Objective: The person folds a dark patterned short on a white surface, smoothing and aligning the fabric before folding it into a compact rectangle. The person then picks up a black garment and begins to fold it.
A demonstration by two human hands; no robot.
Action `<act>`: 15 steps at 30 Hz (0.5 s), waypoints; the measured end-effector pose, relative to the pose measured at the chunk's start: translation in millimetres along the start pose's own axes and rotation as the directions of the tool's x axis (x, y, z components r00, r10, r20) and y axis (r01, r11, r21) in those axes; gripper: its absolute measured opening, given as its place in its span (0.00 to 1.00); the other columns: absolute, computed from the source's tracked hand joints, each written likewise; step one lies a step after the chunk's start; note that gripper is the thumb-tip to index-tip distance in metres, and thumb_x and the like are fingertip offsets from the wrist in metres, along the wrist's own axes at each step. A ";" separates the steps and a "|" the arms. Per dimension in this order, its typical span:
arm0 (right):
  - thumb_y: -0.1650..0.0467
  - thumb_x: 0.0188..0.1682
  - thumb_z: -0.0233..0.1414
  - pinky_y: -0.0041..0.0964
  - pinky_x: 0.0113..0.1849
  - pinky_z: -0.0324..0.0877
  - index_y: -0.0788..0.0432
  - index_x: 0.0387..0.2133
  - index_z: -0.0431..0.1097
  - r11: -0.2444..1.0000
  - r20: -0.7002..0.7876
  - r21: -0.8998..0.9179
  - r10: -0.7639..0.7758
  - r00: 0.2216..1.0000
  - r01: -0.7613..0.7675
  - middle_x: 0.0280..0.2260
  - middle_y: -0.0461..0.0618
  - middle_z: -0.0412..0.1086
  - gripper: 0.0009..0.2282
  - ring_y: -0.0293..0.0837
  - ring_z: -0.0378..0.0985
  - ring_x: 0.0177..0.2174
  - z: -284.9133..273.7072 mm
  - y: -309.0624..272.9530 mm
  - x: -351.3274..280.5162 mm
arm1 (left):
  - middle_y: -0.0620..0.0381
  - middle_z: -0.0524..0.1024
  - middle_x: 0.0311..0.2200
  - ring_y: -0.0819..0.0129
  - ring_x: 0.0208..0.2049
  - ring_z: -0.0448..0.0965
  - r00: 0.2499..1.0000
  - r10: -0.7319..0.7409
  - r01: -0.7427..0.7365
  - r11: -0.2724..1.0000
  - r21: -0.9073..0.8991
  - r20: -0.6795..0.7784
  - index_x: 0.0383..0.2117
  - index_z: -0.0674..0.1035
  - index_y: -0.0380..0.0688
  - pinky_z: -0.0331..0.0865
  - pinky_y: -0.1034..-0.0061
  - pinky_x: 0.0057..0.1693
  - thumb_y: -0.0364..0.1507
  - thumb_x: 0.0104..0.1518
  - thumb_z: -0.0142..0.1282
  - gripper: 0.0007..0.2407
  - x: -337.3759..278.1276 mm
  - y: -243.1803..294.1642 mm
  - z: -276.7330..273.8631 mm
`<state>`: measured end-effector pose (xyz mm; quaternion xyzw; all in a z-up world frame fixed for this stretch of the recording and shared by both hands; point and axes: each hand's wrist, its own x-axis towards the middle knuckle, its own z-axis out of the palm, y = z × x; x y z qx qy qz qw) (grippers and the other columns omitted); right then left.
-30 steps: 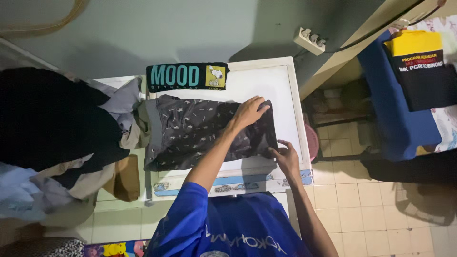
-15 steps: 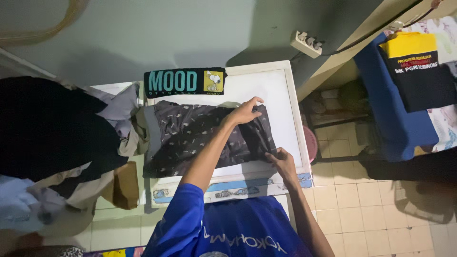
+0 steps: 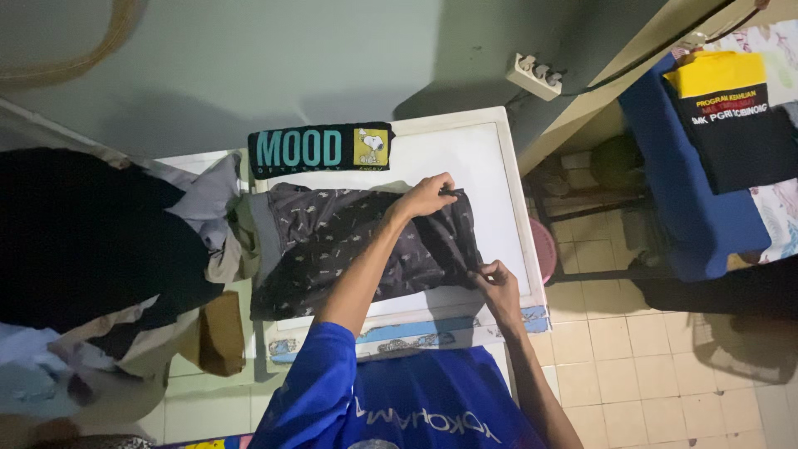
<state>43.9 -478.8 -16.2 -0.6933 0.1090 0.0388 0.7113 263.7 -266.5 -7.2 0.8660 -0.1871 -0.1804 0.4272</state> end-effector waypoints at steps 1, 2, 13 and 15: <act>0.79 0.47 0.60 0.29 0.36 0.71 0.62 0.28 0.66 1.000 -0.007 -0.012 0.013 1.000 -0.013 0.31 0.47 0.75 0.07 0.35 0.76 0.33 0.4 0.2 0.9 | 0.42 0.80 0.47 0.52 0.51 0.81 1.000 -0.009 0.009 1.000 -0.021 0.007 0.49 0.77 0.37 0.74 0.63 0.55 0.36 0.56 0.61 0.19 -0.4 2.7 -0.9; 0.79 0.47 0.60 0.29 0.36 0.71 0.64 0.30 0.67 0.999 -0.011 -0.026 0.028 1.000 -0.029 0.31 0.49 0.76 0.07 0.37 0.77 0.33 0.2 0.6 1.2 | 0.42 0.80 0.47 0.52 0.51 0.81 1.000 -0.022 0.023 0.999 -0.044 0.011 0.50 0.76 0.37 0.73 0.63 0.54 0.36 0.56 0.61 0.19 -2.4 4.9 -1.5; 0.69 0.48 0.62 0.32 0.39 0.72 0.68 0.46 0.75 0.973 0.001 -0.167 0.163 0.987 -0.161 0.36 0.52 0.80 0.16 0.38 0.79 0.35 -9.4 6.4 4.7 | 0.40 0.81 0.45 0.48 0.49 0.81 0.991 0.126 -0.126 0.992 0.004 -0.046 0.49 0.79 0.35 0.72 0.60 0.52 0.35 0.58 0.62 0.18 -0.3 -6.5 -4.3; 0.69 0.47 0.62 0.32 0.39 0.73 0.67 0.45 0.76 0.969 -0.017 -0.198 0.144 0.989 -0.144 0.35 0.52 0.80 0.16 0.38 0.80 0.34 -8.6 1.3 5.2 | 0.41 0.81 0.43 0.48 0.47 0.81 0.988 0.113 -0.114 0.993 -0.002 -0.104 0.47 0.78 0.35 0.73 0.59 0.51 0.34 0.56 0.63 0.17 1.3 -7.4 -2.5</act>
